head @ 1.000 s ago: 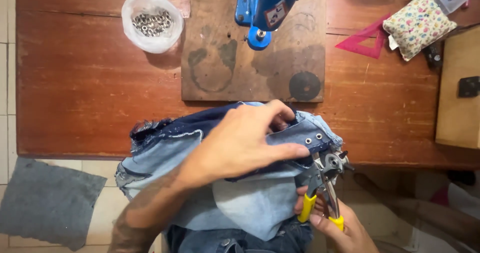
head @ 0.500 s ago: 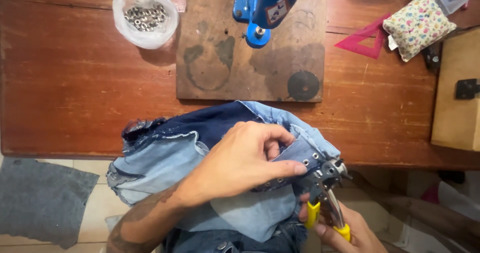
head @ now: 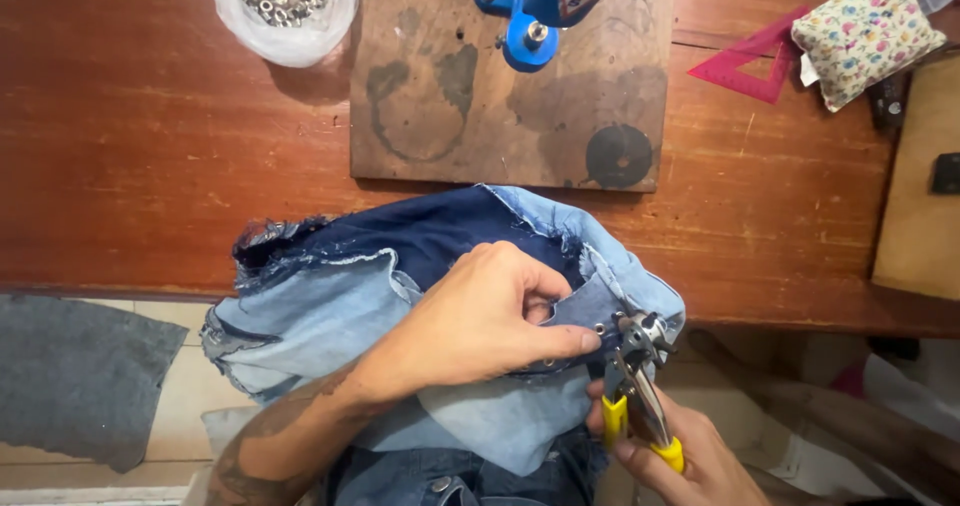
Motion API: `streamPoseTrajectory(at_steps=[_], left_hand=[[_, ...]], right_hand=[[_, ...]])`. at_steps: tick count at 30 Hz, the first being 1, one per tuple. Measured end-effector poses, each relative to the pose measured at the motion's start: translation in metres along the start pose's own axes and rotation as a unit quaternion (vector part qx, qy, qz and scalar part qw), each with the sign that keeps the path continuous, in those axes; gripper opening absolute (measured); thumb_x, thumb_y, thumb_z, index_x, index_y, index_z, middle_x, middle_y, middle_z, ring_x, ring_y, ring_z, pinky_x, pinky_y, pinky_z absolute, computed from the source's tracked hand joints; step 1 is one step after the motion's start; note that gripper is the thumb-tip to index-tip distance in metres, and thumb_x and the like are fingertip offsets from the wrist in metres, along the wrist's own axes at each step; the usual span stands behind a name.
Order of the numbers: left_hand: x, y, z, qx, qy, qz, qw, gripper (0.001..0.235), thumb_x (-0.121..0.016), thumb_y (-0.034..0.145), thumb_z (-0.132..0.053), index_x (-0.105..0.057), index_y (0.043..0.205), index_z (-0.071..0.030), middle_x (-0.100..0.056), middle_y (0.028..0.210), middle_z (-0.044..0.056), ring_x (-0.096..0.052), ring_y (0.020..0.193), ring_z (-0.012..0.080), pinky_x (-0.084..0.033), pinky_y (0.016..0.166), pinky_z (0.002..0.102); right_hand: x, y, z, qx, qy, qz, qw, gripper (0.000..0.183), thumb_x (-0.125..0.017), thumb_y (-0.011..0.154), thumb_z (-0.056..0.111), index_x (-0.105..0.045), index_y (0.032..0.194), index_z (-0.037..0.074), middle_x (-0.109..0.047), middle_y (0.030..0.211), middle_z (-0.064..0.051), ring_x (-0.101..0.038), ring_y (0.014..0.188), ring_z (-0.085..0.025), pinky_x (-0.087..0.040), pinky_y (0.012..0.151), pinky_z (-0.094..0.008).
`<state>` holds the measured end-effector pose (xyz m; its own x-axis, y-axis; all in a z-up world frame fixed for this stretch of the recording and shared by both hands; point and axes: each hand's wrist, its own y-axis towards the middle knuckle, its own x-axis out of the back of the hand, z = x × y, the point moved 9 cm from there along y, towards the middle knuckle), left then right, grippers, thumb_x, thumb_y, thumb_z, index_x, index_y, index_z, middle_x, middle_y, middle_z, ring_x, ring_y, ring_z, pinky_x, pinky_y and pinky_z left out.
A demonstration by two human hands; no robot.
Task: The person attaches metal eyelets to a denim garment using a blue manual eyelet press and yellow-handled pliers. They position the fabric under the press, operate the lever to set each eyelet, and use pliers to crimp or adjust the eyelets along the hem.
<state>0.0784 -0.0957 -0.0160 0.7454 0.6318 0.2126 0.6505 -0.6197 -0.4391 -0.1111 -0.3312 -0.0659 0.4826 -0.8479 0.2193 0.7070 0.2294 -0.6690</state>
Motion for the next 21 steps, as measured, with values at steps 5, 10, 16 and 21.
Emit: streamPoseTrajectory(at_steps=[5, 10, 16, 21], left_hand=[[0.001, 0.001, -0.001, 0.011, 0.006, 0.013, 1.0, 0.074, -0.099, 0.103, -0.041, -0.04, 0.064, -0.019, -0.037, 0.06, -0.005, -0.033, 0.069, 0.0139, -0.037, 0.067, 0.039], [0.004, 0.0, -0.006, 0.015, 0.005, 0.037, 0.999, 0.063, -0.092, 0.102, -0.039, -0.047, 0.064, -0.017, -0.043, 0.058, -0.005, -0.037, 0.068, 0.0159, -0.043, 0.069, 0.038], [0.003, 0.002, -0.005, 0.021, 0.004, 0.045, 0.999, 0.058, -0.089, 0.099, -0.042, -0.048, 0.064, -0.018, -0.043, 0.061, -0.005, -0.037, 0.07, 0.0179, -0.043, 0.07, 0.039], [0.003, 0.002, -0.002, 0.019, 0.005, 0.045, 0.999, 0.058, -0.088, 0.099, -0.044, -0.05, 0.065, -0.018, -0.044, 0.059, -0.005, -0.039, 0.068, 0.0183, -0.045, 0.07, 0.04]], right_hand=[[0.006, 0.004, -0.006, -0.056, -0.026, -0.018, 0.998, 0.045, -0.09, 0.103, 0.039, -0.099, 0.144, 0.021, -0.108, 0.12, 0.011, -0.098, 0.111, -0.005, -0.072, 0.106, -0.027], [0.011, 0.006, -0.007, -0.038, -0.002, -0.011, 0.999, 0.048, -0.088, 0.104, 0.033, -0.094, 0.148, 0.016, -0.107, 0.116, 0.005, -0.098, 0.104, -0.009, -0.075, 0.098, -0.03], [0.014, 0.011, -0.003, 0.003, 0.004, -0.002, 1.0, 0.04, -0.087, 0.106, 0.028, -0.095, 0.142, 0.011, -0.102, 0.109, 0.001, -0.095, 0.099, -0.012, -0.076, 0.093, -0.031], [0.017, 0.011, -0.013, -0.023, -0.009, -0.025, 0.999, 0.028, -0.095, 0.101, 0.02, -0.101, 0.127, 0.012, -0.099, 0.104, 0.0, -0.094, 0.093, -0.011, -0.077, 0.088, -0.03]])
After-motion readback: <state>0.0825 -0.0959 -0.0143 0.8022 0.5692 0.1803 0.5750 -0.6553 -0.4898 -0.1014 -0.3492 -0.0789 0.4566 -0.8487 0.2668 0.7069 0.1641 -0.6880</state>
